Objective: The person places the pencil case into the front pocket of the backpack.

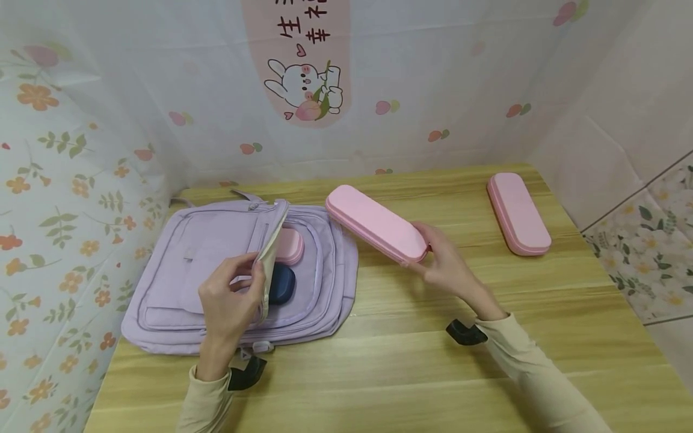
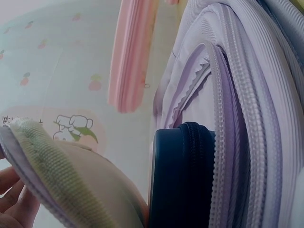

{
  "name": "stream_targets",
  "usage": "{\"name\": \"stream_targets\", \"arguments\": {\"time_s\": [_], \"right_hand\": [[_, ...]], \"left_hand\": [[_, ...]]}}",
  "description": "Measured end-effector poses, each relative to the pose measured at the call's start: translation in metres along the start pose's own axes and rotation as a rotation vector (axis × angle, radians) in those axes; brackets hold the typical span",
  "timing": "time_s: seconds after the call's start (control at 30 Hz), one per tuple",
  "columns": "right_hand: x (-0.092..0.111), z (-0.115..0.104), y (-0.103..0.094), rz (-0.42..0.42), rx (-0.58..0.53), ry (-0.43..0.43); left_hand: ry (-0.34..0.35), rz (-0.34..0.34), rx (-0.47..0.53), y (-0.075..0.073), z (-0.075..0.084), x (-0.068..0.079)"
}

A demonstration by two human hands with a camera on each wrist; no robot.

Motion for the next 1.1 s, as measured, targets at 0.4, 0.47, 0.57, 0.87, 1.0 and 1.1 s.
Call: {"name": "stream_targets", "arguments": {"time_s": [0.4, 0.47, 0.57, 0.87, 1.0, 1.1], "right_hand": [[0.004, -0.021, 0.021, -0.152, -0.064, -0.116], [0.004, -0.023, 0.025, -0.172, -0.087, -0.129], [0.005, -0.026, 0.031, -0.204, -0.113, -0.152], [0.005, -0.033, 0.048, -0.291, -0.212, -0.180], [0.006, -0.034, 0.051, -0.307, -0.246, -0.149], [0.006, -0.034, 0.052, -0.313, -0.264, -0.140]], "left_hand": [[0.007, 0.010, -0.012, 0.000, -0.002, 0.000], [0.013, 0.013, -0.017, 0.000, -0.003, -0.001], [0.019, 0.013, -0.021, 0.000, -0.003, -0.002], [0.062, 0.017, -0.047, -0.004, -0.001, -0.005], [0.069, 0.016, -0.037, -0.005, -0.002, -0.006], [0.070, 0.018, -0.031, -0.005, -0.002, -0.007]]}}
Point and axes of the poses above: each hand's wrist, its own x-axis away from the middle knuckle, its own y-axis out of the palm, z = x × y, the point moved 7 cm from there along -x, towards the middle knuckle, and after that the axes turned 6 degrees about y, right-handed, at the moved point
